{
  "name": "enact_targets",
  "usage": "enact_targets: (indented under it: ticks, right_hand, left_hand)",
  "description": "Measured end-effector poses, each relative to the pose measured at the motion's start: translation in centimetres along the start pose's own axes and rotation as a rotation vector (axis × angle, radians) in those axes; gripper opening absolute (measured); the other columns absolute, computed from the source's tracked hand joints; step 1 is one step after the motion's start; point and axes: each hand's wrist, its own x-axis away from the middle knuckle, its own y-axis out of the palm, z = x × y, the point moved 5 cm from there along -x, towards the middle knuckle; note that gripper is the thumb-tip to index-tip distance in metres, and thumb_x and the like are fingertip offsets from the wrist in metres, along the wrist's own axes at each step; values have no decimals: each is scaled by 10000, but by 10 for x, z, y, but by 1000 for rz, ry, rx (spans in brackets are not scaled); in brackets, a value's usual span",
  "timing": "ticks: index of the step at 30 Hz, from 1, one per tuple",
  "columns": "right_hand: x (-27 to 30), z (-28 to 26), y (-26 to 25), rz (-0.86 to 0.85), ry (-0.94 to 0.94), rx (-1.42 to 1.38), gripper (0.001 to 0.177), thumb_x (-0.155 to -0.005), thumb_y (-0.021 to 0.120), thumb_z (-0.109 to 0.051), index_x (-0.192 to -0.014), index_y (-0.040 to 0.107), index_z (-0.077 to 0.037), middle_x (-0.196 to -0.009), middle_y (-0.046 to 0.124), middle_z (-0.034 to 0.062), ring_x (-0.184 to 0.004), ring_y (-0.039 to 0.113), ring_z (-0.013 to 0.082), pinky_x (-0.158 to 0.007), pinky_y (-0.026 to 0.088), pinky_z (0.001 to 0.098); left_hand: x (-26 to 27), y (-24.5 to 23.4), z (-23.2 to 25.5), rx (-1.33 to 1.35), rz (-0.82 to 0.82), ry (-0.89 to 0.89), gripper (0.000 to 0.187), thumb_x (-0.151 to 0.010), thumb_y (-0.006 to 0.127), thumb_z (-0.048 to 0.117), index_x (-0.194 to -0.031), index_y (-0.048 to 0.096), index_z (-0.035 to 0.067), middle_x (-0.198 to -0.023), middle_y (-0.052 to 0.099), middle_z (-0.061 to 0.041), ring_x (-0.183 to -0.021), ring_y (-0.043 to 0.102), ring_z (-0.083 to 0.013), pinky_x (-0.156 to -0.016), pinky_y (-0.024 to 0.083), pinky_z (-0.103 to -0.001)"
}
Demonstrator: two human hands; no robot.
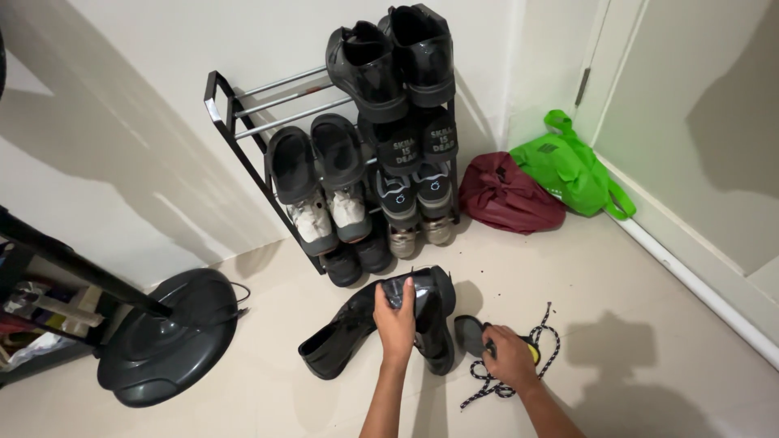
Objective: The recorder is polishing a pair of black leather shoes using a cloth and polish.
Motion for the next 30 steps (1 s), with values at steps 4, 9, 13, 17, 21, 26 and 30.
enact_targets:
  ticks: [4,9,13,17,21,26,30]
  right_hand:
    - [-1,2,1,-30,22,5,245,-670,729,-99,-875,597,-76,-908,653,119,-974,631,346,-828,524,434]
    - [-1,0,-1,-41,53,11,223,-685,715,-85,-878,605,-83,-912,660,109,-981,637,339,-829,525,431]
    - [-2,3,0,-51,53,-27,213,-702,728,-93,-883,618,-83,-926,673,108,-976,640,339,-821,522,425]
    - [-3,38,19,-12,177,-72,218,-725,718,-91,-925,630,-82,-1009,682,93,-924,665,305,-804,537,394]
    - [-32,102,39,195,308,-567,250,-797,563,3,-1027,647,-43,-1094,709,128,-1050,661,250,-974,505,376]
    - [-74,21,-36,493,396,-1030,516,-839,460,-33,-1319,632,-109,-1339,636,77,-1221,594,226,-1065,473,379]
    - [-98,-86,-71,375,174,-905,539,-897,522,-94,-1432,580,-124,-1287,558,104,-1108,614,261,-892,568,354]
  left_hand:
    - [3,0,3,19,27,19,473,-909,727,355,-1133,584,-36,-832,736,-130,-715,645,-171,-698,540,-340]
    - [-1,-4,-6,38,30,6,445,-915,725,356,-1073,593,-39,-827,738,-122,-713,652,-158,-692,539,-339]
    - [-7,-5,-19,73,26,-5,402,-937,728,333,-998,608,-46,-799,719,-125,-699,612,-154,-670,532,-342]
    - [-3,-4,-14,85,46,67,385,-934,734,322,-1011,613,-34,-794,718,-114,-708,609,-146,-683,542,-325]
    - [-3,-2,-8,73,13,44,395,-922,737,335,-1031,611,-23,-822,724,-109,-724,629,-144,-700,542,-321]
    - [-2,-4,-3,45,6,-9,419,-908,735,350,-1082,594,-4,-820,730,-104,-712,657,-152,-703,536,-322]
    - [-4,-4,-6,58,11,-4,385,-929,731,340,-985,604,-19,-789,719,-109,-680,605,-139,-663,527,-317]
